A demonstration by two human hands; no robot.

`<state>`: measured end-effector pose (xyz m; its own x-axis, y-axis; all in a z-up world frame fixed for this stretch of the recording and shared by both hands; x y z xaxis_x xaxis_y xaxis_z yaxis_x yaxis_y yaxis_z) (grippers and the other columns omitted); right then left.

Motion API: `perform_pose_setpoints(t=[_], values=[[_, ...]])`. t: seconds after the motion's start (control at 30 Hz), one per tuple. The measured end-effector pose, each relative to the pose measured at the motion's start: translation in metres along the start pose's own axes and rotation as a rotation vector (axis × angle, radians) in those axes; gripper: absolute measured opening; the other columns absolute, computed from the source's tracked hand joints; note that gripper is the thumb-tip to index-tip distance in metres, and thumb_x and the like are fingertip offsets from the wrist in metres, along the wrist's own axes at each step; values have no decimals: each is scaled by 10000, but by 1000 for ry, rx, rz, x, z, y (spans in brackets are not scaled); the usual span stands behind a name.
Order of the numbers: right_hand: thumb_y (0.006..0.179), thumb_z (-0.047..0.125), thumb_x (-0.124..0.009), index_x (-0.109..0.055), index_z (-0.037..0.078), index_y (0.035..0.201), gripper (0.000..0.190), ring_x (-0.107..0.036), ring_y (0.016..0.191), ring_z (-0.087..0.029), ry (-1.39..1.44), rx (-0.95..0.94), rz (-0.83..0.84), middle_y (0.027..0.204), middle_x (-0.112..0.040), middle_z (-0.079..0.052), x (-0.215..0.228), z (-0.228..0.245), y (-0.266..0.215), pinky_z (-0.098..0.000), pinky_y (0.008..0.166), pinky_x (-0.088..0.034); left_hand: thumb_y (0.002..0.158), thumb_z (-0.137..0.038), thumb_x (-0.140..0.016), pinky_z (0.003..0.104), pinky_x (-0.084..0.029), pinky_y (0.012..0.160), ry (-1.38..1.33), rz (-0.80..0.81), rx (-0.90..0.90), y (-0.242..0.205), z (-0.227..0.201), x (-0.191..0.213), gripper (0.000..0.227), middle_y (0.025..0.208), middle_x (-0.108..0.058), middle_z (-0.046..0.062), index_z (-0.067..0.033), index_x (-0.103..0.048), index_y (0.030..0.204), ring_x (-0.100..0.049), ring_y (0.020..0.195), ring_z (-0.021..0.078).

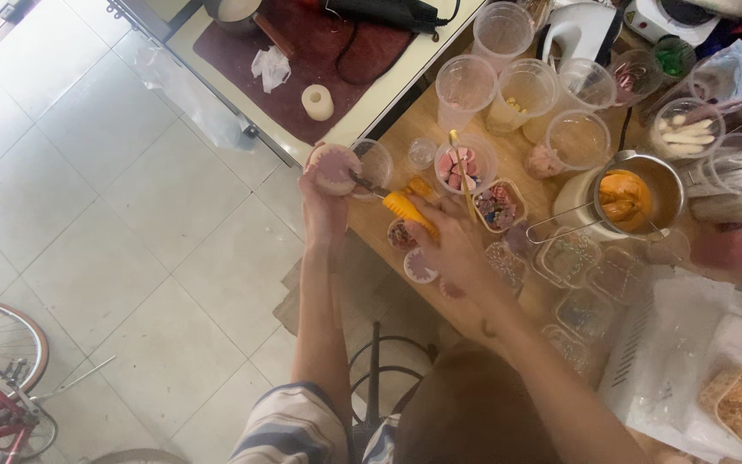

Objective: The person prepares decorative candle elements by placing small items into a plastic container, adding shredded paper, and using a utility knife to trim a molded wax flower shape.

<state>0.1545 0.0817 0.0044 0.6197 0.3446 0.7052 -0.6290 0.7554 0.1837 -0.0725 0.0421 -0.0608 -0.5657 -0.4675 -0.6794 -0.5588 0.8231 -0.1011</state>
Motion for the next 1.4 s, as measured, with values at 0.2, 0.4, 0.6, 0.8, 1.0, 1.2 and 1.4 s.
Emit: perform_pose_setpoints(t=[0.2, 0.4, 0.6, 0.8, 1.0, 1.2, 1.4], values=[[972, 361, -648, -661, 139, 1379, 464, -662, 942, -328, 32, -50, 72, 1021, -652, -159, -2, 0, 0, -439, 850, -532, 1056, -388, -320, 490, -465, 1119, 52, -36, 29, -5, -6, -2, 534, 1436, -495, 150, -106, -415, 1500, -513, 1350, 281], [967, 342, -677, -654, 120, 1380, 469, -648, 958, -357, 3, -55, 68, 1061, -633, -189, -1, 0, 2, -459, 823, -524, 1070, -397, -314, 475, -451, 1141, 87, 12, 18, -6, -5, -4, 526, 1430, -499, 154, -117, -416, 1503, -506, 1362, 285], [937, 334, -698, -670, 149, 1366, 468, -631, 1017, -340, -18, -34, 91, 1056, -648, -151, 3, 2, 2, -447, 865, -519, 1068, -378, -327, 475, -443, 1145, -8, -26, 33, -3, 1, 6, 514, 1446, -516, 134, -97, -457, 1478, -496, 1380, 270], [946, 335, -701, -679, 155, 1350, 443, -634, 1026, -337, -11, -7, 66, 1087, -672, -126, 0, -3, 2, -444, 854, -522, 1065, -435, -347, 476, -459, 1100, 9, 37, 20, -3, 3, 6, 539, 1416, -521, 131, -109, -452, 1481, -510, 1331, 267], [944, 365, -695, -673, 180, 1372, 467, -670, 924, -325, -58, -108, 105, 1050, -667, -135, -10, -11, 1, -442, 836, -541, 1036, -437, -346, 475, -486, 1047, 70, -36, 52, -6, 3, 1, 561, 1403, -529, 127, -102, -424, 1479, -535, 1305, 262], [950, 369, -685, -661, 142, 1372, 480, -672, 975, -307, -57, -97, 94, 1091, -686, -125, -16, -12, 0, -457, 831, -540, 1060, -428, -296, 454, -507, 962, 210, -24, 37, -4, 2, 3, 554, 1343, -550, 146, -93, -406, 1488, -571, 1226, 266], [963, 400, -658, -652, 148, 1373, 482, -689, 982, -334, -53, -193, 81, 1140, -683, -141, -19, -17, 2, -444, 832, -541, 1062, -409, -271, 455, -588, 940, 145, -26, 46, -3, 4, 2, 536, 1326, -560, 173, -81, -417, 1459, -602, 1211, 274]])
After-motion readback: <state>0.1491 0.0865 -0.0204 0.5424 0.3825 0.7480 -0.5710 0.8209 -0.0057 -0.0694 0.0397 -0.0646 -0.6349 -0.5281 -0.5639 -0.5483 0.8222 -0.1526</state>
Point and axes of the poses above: each hand's wrist, its own y-axis towards the middle knuckle, its own x-axis out of the back of the hand, z = x × y, the point moved 4 cm from there along y, towards the middle knuckle
